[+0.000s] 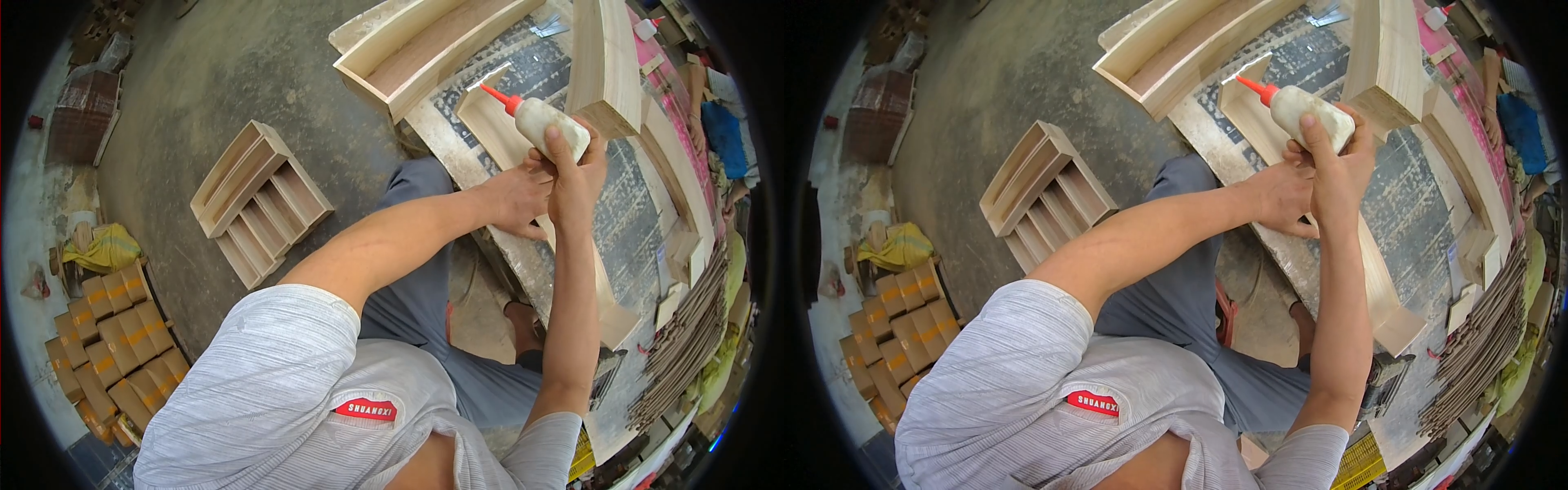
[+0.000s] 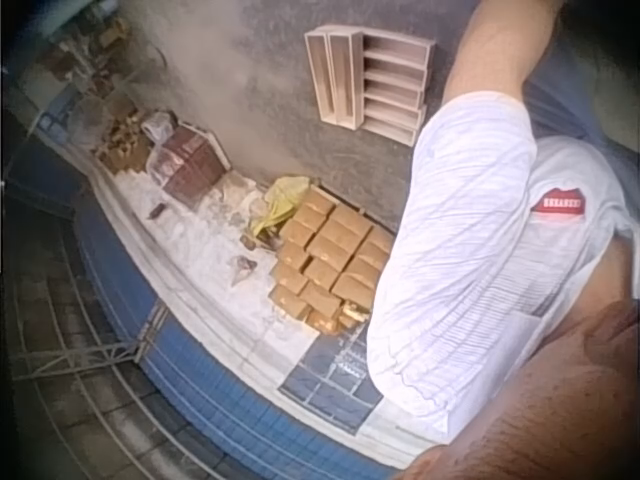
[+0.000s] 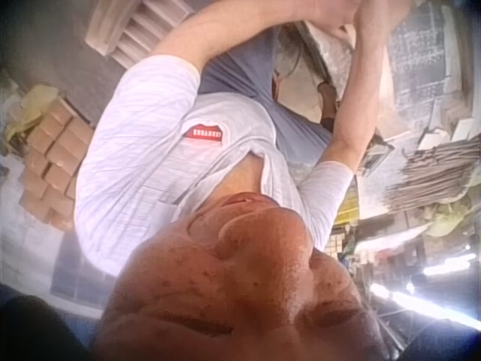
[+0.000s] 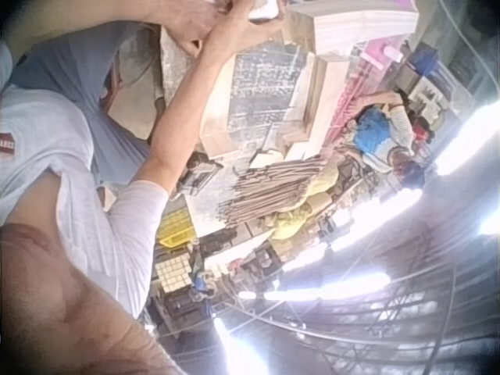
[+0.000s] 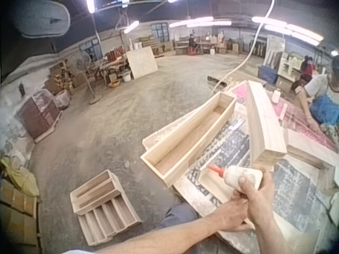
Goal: Assembling wooden box components using wood glue and a pneumatic nail gun.
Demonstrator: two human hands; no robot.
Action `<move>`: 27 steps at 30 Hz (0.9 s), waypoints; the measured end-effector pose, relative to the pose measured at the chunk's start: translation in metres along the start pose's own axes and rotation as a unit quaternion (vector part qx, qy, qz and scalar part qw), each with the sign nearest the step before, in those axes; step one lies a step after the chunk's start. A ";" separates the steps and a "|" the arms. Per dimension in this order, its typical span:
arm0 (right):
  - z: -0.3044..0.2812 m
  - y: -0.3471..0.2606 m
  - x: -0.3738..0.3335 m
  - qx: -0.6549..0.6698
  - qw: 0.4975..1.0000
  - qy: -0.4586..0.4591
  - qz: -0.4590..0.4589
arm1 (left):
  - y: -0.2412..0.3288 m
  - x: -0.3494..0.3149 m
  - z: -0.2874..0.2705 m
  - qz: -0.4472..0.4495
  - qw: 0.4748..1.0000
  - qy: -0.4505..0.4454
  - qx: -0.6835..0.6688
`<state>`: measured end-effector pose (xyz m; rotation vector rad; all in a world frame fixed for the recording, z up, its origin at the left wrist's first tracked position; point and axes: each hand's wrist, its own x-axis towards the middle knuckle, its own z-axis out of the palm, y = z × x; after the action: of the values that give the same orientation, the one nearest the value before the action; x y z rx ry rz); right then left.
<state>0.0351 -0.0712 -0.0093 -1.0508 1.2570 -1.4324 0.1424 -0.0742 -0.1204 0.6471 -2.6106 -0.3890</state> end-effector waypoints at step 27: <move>-0.124 0.032 -0.276 0.680 0.706 0.011 0.196 | 0.036 0.011 -0.007 0.067 0.996 0.017 0.065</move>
<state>-0.0257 0.2225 -0.0612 0.2650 0.1190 -1.4844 0.1232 -0.0497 -0.0981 0.5122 -2.6445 -0.1678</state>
